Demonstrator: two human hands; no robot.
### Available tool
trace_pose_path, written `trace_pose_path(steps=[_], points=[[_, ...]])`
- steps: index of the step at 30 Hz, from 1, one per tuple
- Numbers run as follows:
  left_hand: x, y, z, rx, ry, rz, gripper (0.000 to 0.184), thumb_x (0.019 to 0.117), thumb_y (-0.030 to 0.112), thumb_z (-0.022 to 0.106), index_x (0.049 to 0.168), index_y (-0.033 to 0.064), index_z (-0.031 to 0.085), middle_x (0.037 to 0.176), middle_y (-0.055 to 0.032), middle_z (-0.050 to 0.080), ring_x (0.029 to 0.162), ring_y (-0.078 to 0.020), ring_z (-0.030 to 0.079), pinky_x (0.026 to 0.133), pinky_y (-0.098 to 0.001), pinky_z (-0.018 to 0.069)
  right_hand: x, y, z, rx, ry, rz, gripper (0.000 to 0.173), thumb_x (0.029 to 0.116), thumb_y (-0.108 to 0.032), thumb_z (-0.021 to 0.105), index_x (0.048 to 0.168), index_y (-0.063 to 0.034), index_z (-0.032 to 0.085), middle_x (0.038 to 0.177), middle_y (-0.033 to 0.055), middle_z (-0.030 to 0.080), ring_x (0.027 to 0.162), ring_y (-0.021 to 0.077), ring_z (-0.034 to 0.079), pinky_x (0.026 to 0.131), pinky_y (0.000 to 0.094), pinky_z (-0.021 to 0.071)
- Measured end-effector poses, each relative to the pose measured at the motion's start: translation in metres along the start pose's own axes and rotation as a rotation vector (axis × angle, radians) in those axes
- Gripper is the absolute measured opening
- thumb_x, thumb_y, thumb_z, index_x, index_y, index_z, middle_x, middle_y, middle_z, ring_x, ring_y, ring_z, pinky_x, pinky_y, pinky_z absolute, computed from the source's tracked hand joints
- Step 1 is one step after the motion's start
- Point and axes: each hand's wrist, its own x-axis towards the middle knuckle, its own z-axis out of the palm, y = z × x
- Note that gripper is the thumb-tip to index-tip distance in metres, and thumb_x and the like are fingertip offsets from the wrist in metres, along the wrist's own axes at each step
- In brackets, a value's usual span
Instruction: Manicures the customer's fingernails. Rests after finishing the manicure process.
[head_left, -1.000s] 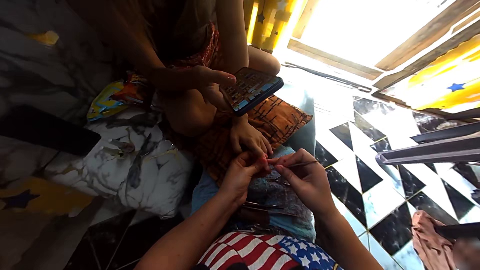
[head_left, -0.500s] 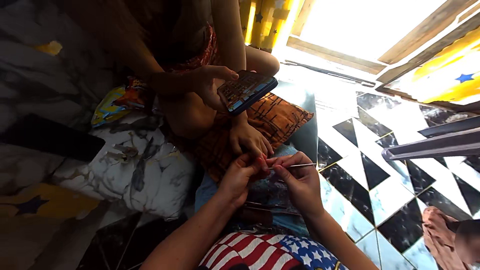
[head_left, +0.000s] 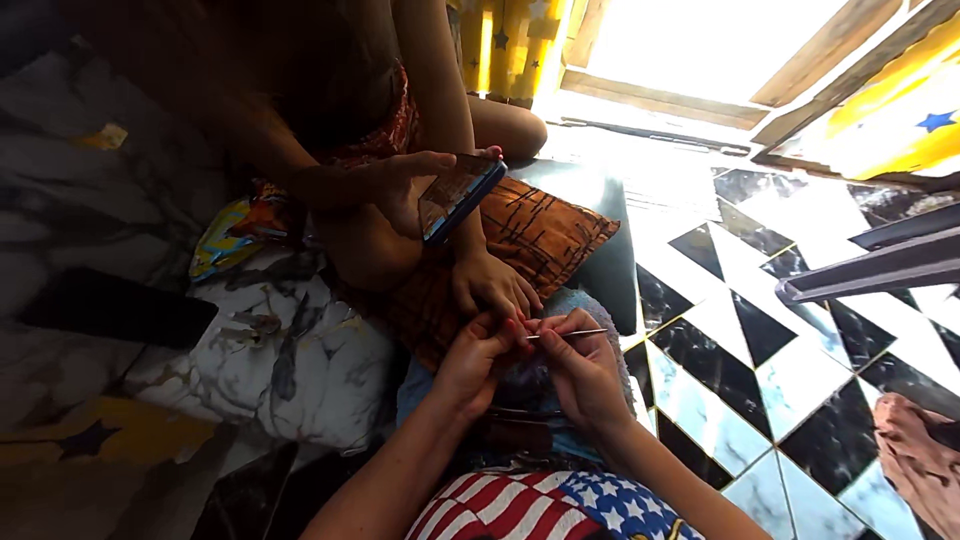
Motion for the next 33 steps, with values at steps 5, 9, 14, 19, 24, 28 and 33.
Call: trace_pose_path(steps=[5,9,14,19,24,28,33], points=[[0.001,-0.002,-0.002,-0.035,-0.026,0.003,0.014,0.1022,-0.002,0.052,0.104,0.0027,0.065,0.092,-0.0087,0.072,0.080,-0.0150,0.071,0.078,-0.0285,0.0604,0.000,0.000,0.003,0.130,0.038,0.075,0.011,0.0905,0.001,0.072,0.093,-0.0070,0.064,0.099,0.0132,0.073,0.095,0.0198,0.074,0.086,0.0347,0.0616],[0.001,-0.001,-0.003,-0.021,-0.024,0.001,0.014,0.1030,-0.001,0.051,0.103,0.0027,0.065,0.092,-0.0088,0.072,0.080,-0.0145,0.071,0.077,-0.0278,0.0603,-0.003,0.002,0.004,0.144,0.048,0.070,0.012,0.0899,0.000,0.073,0.093,-0.0068,0.064,0.100,0.0131,0.072,0.095,0.0195,0.073,0.085,0.0343,0.0615],[0.002,-0.001,-0.001,-0.002,-0.022,0.007,0.014,0.1031,-0.001,0.051,0.103,0.0029,0.064,0.090,-0.0085,0.072,0.079,-0.0143,0.070,0.077,-0.0278,0.0601,-0.003,-0.005,0.000,0.077,0.010,0.062,0.012,0.0901,-0.001,0.074,0.094,-0.0074,0.065,0.101,0.0129,0.073,0.098,0.0202,0.073,0.088,0.0350,0.0609],[0.002,-0.003,0.000,0.034,-0.014,0.030,0.012,0.1025,-0.002,0.052,0.106,0.0018,0.063,0.091,-0.0093,0.071,0.079,-0.0153,0.071,0.078,-0.0296,0.0607,0.004,-0.011,0.001,-0.162,-0.004,-0.010,0.013,0.0916,0.005,0.069,0.096,-0.0029,0.060,0.100,0.0146,0.073,0.094,0.0202,0.074,0.085,0.0340,0.0620],[0.003,-0.004,-0.003,0.042,-0.038,0.047,0.012,0.1017,-0.003,0.052,0.106,0.0013,0.062,0.092,-0.0095,0.072,0.079,-0.0157,0.071,0.077,-0.0291,0.0611,0.003,-0.020,-0.008,-0.269,-0.129,-0.045,0.014,0.0925,0.001,0.070,0.097,-0.0058,0.059,0.101,0.0108,0.072,0.099,0.0201,0.073,0.089,0.0343,0.0615],[0.002,-0.003,0.001,0.064,-0.016,0.051,0.012,0.1014,-0.004,0.053,0.106,0.0012,0.062,0.090,-0.0081,0.070,0.076,-0.0145,0.070,0.076,-0.0281,0.0609,0.011,-0.020,-0.004,-0.313,-0.092,-0.066,0.013,0.0914,0.005,0.069,0.097,-0.0018,0.059,0.100,0.0141,0.074,0.093,0.0192,0.075,0.080,0.0307,0.0628],[0.002,-0.002,0.000,0.083,-0.014,0.056,0.010,0.1005,-0.004,0.055,0.105,0.0016,0.062,0.088,-0.0071,0.070,0.077,-0.0145,0.070,0.076,-0.0291,0.0611,0.007,-0.027,-0.005,-0.422,-0.172,-0.105,0.015,0.0911,0.004,0.069,0.095,-0.0047,0.058,0.100,0.0109,0.073,0.100,0.0211,0.074,0.089,0.0340,0.0623]])
